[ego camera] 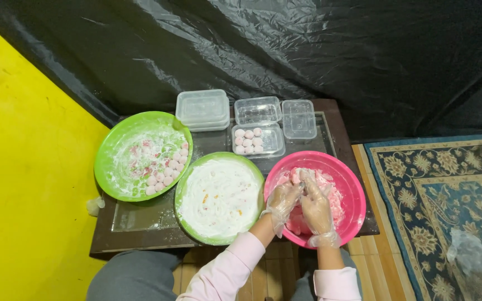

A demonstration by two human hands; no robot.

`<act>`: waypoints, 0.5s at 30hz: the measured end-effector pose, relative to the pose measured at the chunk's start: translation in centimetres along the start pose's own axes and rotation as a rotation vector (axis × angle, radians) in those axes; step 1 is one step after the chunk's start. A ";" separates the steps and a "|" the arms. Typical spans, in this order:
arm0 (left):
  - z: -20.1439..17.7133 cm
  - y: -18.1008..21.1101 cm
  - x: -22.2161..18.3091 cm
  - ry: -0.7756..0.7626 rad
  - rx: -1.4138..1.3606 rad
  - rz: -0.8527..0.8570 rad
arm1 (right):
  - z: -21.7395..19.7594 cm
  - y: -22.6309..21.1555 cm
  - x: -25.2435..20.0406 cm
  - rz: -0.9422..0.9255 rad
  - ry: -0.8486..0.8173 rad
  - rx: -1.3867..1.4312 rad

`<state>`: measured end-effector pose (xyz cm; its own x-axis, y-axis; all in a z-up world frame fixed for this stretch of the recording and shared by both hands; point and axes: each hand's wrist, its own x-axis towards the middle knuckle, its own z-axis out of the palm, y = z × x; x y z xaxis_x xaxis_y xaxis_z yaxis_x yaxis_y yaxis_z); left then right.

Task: Shaping pink dough into small balls, coating them in white powder, and placing them into plastic containers.

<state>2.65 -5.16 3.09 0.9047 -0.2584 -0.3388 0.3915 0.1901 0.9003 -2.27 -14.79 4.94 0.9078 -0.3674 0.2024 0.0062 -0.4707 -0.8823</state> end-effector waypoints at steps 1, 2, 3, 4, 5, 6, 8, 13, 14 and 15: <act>-0.6 -0.5 0.6 -0.024 0.195 -0.012 | -0.3 -0.8 -0.3 0.054 -0.019 0.305; -1.2 -0.9 1.2 -0.048 0.391 -0.024 | -0.6 -1.7 -0.5 0.109 -0.038 0.609; -1.5 -0.2 0.2 -0.048 0.393 -0.021 | -0.4 -1.5 -0.5 0.106 -0.037 0.612; -1.8 0.5 -0.8 -0.032 0.455 0.005 | -0.3 -1.4 -0.5 0.152 -0.025 0.725; -2.1 1.4 -1.8 -0.010 0.514 0.034 | -0.2 -1.3 -0.3 0.195 -0.019 0.839; -2.5 2.3 -2.2 -0.005 0.514 0.040 | 0.1 -2.1 -0.4 0.189 -0.024 0.842; -3.3 4.0 -3.2 -0.007 0.669 -0.016 | 0.6 -3.6 -0.9 0.209 -0.048 0.810; -5.0 8.4 -8.1 0.080 0.405 0.225 | 3.0 -4.4 -2.5 0.239 -0.039 0.773; -6.3 6.8 -7.4 -0.021 0.658 0.583 | 3.3 -4.7 -3.0 0.220 -0.037 0.728; -7.0 6.0 -7.1 -0.013 0.655 0.585 | 3.9 -4.1 -3.1 0.217 -0.045 0.727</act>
<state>-0.28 4.44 8.98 0.9266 -0.3008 0.2257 -0.3134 -0.2856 0.9057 -3.45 -8.60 6.29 0.9363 -0.3510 -0.0116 0.0860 0.2613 -0.9614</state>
